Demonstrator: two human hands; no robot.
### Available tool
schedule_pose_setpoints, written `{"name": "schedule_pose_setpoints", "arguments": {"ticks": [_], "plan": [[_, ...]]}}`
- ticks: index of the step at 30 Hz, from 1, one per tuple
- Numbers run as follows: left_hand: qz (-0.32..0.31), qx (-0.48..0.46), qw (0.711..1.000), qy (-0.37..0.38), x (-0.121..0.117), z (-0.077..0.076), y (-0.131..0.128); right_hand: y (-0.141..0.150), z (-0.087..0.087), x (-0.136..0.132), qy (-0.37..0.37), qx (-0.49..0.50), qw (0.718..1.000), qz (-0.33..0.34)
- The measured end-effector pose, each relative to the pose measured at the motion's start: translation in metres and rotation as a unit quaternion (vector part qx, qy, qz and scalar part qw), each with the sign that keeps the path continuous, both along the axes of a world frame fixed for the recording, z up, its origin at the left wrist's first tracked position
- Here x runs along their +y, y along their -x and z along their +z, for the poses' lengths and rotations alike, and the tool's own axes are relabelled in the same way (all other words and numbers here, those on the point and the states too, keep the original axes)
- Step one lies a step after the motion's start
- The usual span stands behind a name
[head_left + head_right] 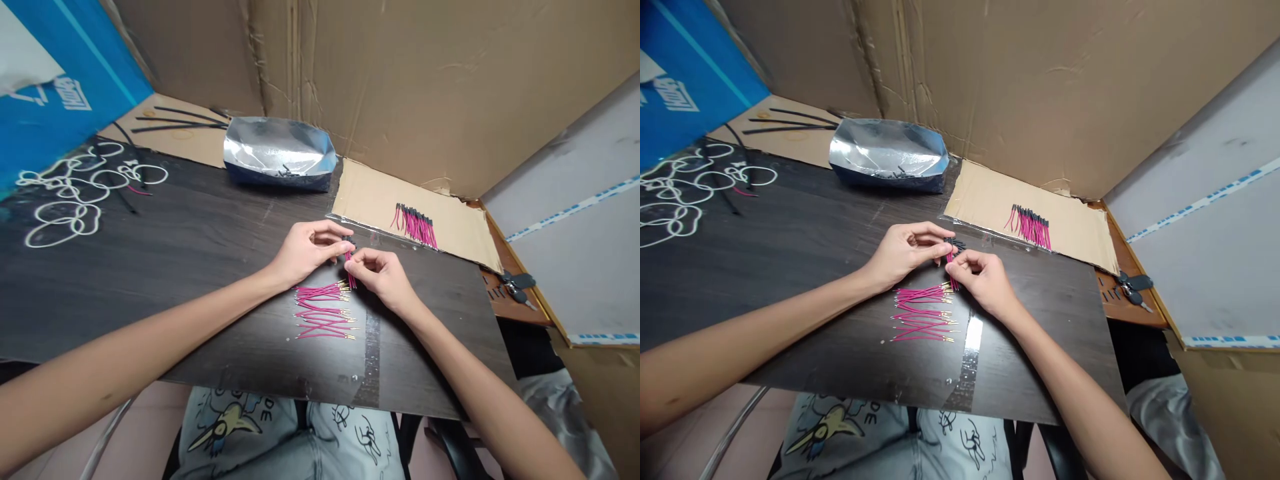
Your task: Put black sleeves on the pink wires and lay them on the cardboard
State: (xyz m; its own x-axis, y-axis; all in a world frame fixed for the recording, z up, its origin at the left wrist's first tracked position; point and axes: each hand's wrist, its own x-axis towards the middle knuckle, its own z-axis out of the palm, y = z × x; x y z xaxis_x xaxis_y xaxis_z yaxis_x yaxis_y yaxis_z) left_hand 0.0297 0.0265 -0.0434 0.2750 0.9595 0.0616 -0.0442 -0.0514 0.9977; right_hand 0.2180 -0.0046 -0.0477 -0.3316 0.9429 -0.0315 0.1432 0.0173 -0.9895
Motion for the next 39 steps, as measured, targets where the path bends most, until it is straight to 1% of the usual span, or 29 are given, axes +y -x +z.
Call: {"name": "schedule_pose_setpoints", "arguments": {"ticks": [3, 6, 11, 16, 17, 19, 21, 22, 23, 24, 25, 26, 27, 28, 30, 32, 35, 39], "plan": [[0.007, 0.005, 1.000, -0.005, -0.001, 0.002, 0.001, -0.001, 0.002, 0.000, 0.022, 0.008, 1.000, -0.005], [0.008, 0.006, 1.000, -0.014, -0.001, 0.004, 0.001, -0.002, 0.002, -0.001, 0.029, 0.006, 0.999, -0.016], [0.017, -0.012, 1.000, -0.005, 0.000, 0.005, 0.002, -0.002, -0.002, -0.003, 0.014, 0.009, 1.000, -0.025], [-0.006, -0.001, 1.000, 0.016, -0.001, 0.004, 0.003, -0.006, -0.001, 0.000, -0.028, -0.020, 0.999, -0.017], [-0.012, -0.004, 1.000, 0.017, 0.000, 0.004, 0.003, -0.012, 0.000, 0.003, -0.045, -0.028, 0.998, -0.029], [-0.013, -0.013, 1.000, 0.005, 0.002, 0.005, 0.005, -0.029, 0.003, 0.013, -0.092, -0.055, 0.990, -0.090], [-0.001, 0.012, 0.999, -0.032, 0.005, 0.008, 0.009, -0.056, 0.006, 0.024, -0.153, -0.099, 0.962, -0.204], [0.005, 0.048, 0.997, -0.060, 0.007, 0.011, 0.011, -0.072, 0.007, 0.031, -0.175, -0.138, 0.939, -0.261], [0.006, 0.098, 0.991, -0.093, 0.009, 0.014, 0.014, -0.087, 0.008, 0.037, -0.196, -0.180, 0.910, -0.319], [-0.002, 0.155, 0.979, -0.131, 0.010, 0.017, 0.017, -0.102, 0.007, 0.042, -0.203, -0.237, 0.879, -0.360], [-0.025, 0.211, 0.963, -0.168, 0.011, 0.021, 0.021, -0.115, 0.006, 0.047, -0.207, -0.290, 0.849, -0.390], [-0.062, 0.258, 0.942, -0.206, 0.012, 0.023, 0.024, -0.126, 0.004, 0.050, -0.202, -0.327, 0.830, -0.404], [-0.107, 0.294, 0.920, -0.237, 0.012, 0.026, 0.027, -0.134, 0.001, 0.053, -0.190, -0.354, 0.819, -0.410], [-0.146, 0.322, 0.900, -0.254, 0.012, 0.027, 0.029, -0.139, -0.001, 0.055, -0.177, -0.376, 0.813, -0.409], [-0.210, 0.363, 0.869, -0.261, 0.011, 0.026, 0.032, -0.144, -0.006, 0.057, -0.157, -0.400, 0.809, -0.402], [-0.246, 0.394, 0.850, -0.251, 0.008, 0.024, 0.033, -0.142, -0.009, 0.059, -0.150, -0.411, 0.807, -0.396], [-0.263, 0.419, 0.834, -0.245, 0.004, 0.024, 0.032, -0.138, -0.010, 0.059, -0.151, -0.417, 0.805, -0.393], [-0.265, 0.443, 0.818, -0.252, -0.001, 0.029, 0.031, -0.136, -0.010, 0.060, -0.156, -0.423, 0.803, -0.390]]}}
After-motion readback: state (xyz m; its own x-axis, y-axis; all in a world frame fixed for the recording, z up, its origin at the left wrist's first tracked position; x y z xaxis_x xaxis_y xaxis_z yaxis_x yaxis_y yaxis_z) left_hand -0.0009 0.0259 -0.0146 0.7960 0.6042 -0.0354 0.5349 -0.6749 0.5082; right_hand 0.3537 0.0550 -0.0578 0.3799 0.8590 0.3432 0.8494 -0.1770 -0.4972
